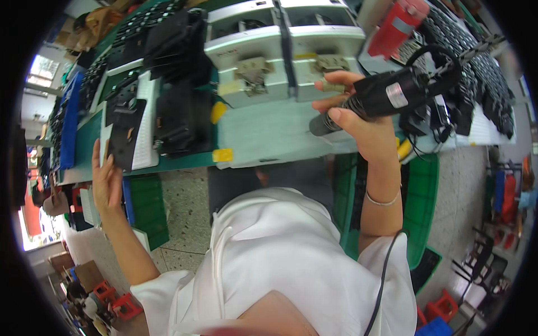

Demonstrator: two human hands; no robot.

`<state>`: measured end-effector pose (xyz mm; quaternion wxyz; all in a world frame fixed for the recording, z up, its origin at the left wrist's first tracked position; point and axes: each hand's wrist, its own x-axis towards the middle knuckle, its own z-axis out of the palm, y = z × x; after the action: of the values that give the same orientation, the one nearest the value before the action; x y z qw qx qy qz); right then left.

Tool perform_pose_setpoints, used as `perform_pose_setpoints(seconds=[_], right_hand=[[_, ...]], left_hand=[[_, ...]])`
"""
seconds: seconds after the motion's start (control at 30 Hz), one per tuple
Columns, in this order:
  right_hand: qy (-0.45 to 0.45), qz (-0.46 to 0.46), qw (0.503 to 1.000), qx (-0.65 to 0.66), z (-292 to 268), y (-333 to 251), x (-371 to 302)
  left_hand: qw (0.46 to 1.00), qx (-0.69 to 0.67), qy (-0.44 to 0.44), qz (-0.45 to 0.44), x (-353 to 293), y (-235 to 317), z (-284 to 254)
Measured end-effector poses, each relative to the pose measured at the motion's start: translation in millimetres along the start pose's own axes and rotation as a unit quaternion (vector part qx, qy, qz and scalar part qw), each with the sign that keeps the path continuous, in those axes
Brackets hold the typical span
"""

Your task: The person assembles plastic housing for electronic devices by hand, securing the circuit board housing with screws using an electric screwdriver.

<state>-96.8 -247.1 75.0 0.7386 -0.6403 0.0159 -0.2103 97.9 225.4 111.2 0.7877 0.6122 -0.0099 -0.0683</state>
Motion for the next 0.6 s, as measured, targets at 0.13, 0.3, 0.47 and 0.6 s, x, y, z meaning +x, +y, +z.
perform_pose_setpoints(seconds=[0.13,0.3,0.47,0.6], right_hand=[[0.012,-0.010,1.000,0.017,-16,-4,-6],[0.024,-0.007,0.999,0.022,-29,-9,-12],[0.031,-0.032,0.999,0.023,-45,-15,-24],[0.029,-0.041,0.998,0.046,-52,-19,-30]], left_hand=[[0.999,-0.019,-0.017,-0.027,-47,-7,31],[0.993,-0.023,-0.060,-0.104,-93,-33,93],[0.970,-0.027,-0.133,-0.201,-93,-81,149],[0.955,-0.027,-0.161,-0.246,-73,-115,175]])
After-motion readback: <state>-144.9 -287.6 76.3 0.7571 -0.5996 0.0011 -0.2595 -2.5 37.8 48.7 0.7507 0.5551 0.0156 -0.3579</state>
